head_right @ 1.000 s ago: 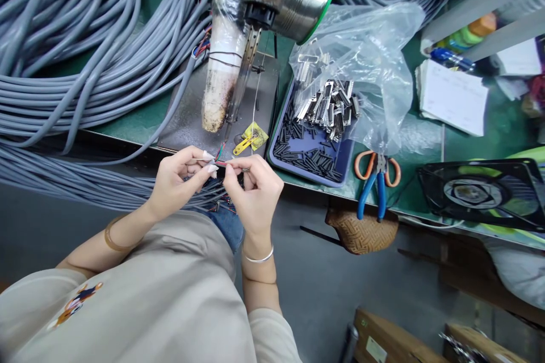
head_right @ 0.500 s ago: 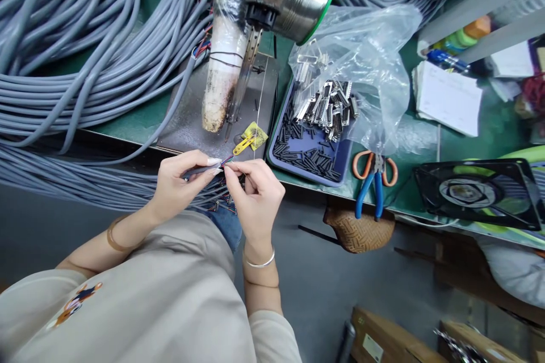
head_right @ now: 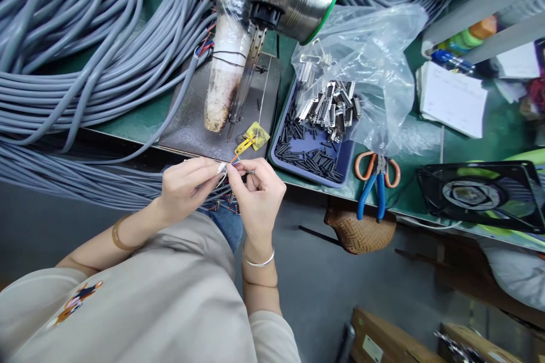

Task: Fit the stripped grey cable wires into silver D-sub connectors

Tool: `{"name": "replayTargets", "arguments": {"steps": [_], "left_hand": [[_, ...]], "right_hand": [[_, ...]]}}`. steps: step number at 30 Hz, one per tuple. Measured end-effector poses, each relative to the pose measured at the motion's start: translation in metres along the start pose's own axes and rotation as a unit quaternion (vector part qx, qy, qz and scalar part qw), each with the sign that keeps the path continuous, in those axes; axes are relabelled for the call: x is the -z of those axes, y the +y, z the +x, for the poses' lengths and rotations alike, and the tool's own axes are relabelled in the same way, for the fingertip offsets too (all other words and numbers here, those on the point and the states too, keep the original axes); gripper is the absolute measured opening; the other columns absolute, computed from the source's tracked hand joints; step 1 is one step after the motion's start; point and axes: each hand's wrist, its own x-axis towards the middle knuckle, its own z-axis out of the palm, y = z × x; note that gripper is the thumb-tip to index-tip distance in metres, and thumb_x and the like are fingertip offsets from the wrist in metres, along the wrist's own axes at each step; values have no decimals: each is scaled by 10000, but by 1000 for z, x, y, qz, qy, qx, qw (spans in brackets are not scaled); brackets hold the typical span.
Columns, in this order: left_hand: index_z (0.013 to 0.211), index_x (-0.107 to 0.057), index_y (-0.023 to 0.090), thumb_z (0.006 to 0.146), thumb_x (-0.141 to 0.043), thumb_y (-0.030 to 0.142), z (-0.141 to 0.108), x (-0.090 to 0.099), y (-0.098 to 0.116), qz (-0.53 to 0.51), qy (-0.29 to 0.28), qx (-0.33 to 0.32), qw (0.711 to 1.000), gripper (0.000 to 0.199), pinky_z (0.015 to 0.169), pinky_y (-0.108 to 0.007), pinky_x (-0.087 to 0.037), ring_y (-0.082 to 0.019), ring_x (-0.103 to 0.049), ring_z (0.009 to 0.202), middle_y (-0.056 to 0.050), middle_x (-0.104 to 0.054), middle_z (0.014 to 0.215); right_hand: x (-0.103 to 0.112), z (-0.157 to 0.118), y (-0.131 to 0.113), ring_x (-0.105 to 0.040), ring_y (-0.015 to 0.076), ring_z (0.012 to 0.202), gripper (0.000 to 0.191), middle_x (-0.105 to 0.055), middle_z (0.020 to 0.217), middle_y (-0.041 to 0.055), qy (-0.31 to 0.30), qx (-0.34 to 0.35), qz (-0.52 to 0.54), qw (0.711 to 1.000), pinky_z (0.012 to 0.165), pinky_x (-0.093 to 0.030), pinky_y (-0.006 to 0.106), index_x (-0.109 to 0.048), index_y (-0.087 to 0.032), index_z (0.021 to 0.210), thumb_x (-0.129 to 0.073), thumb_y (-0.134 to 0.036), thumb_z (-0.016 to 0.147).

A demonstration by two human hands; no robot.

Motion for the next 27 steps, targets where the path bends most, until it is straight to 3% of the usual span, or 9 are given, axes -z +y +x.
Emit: {"name": "replayTargets", "arguments": {"steps": [3,5,7,9,12,17,22,25,27], "left_hand": [[1000,-721,167,969,-599,116,0,2,4,-20,-19,24,999,136,780,-221,-554,-138,-735,792,-73,-793,895],[1033,-703,146,971,-600,143,1,4,7,-82,-42,100,991,120,719,-208,-547,-128,-716,742,-70,-781,879],[1068,-677,131,981,-612,211,3,6,9,-191,-72,206,957,135,596,-184,-508,-90,-639,599,-41,-748,817],[1064,-652,132,975,-645,294,5,7,8,-313,-87,291,900,185,488,-162,-447,-53,-533,483,-6,-706,751],[1004,-631,143,922,-731,351,7,7,4,-426,-64,339,836,245,466,-149,-452,-45,-528,478,0,-689,743],[933,-643,153,866,-808,354,9,8,-1,-472,-43,344,810,268,508,-160,-508,-55,-577,506,-8,-707,733],[924,-690,148,861,-813,321,5,6,-4,-457,-28,331,825,221,518,-164,-517,-57,-592,527,-10,-718,754],[941,-737,155,854,-817,305,0,5,-8,-419,-3,304,856,191,581,-168,-544,-88,-675,642,-36,-756,831],[955,-764,161,861,-812,323,-2,6,-11,-386,-5,283,878,193,658,-195,-578,-125,-727,747,-60,-780,884]], "right_hand": [[1,-1,5,-443,51,499,79,-629,734,-44,16,109,-50,993,477,-359,224,-685,-208,828,-712,-171,893],[2,-2,10,-576,79,585,114,-689,766,-31,25,235,-101,966,548,-457,222,-696,-228,892,-723,-118,883],[3,-2,14,-665,103,669,168,-729,791,-16,21,334,-149,930,614,-519,225,-702,-234,963,-731,-91,879],[5,-1,17,-694,110,685,183,-745,797,-7,13,378,-181,908,627,-533,228,-707,-226,1009,-737,-94,887],[8,-2,16,-711,112,687,205,-763,812,-10,8,381,-181,907,620,-539,234,-722,-233,1053,-747,-105,893],[12,-4,11,-662,91,611,257,-743,788,-30,46,312,-144,938,570,-529,218,-740,-267,1099,-760,-116,892],[4,-4,14,-654,91,609,174,-752,772,-14,-12,295,-135,946,533,-479,224,-728,-230,1028,-711,-99,916],[1,-6,18,-631,89,575,145,-743,724,-18,-34,321,-133,937,538,-470,233,-723,-216,1010,-705,-106,918],[4,-7,18,-606,81,557,150,-754,749,-19,-20,298,-107,948,515,-448,229,-730,-223,1003,-712,-104,912]]}}
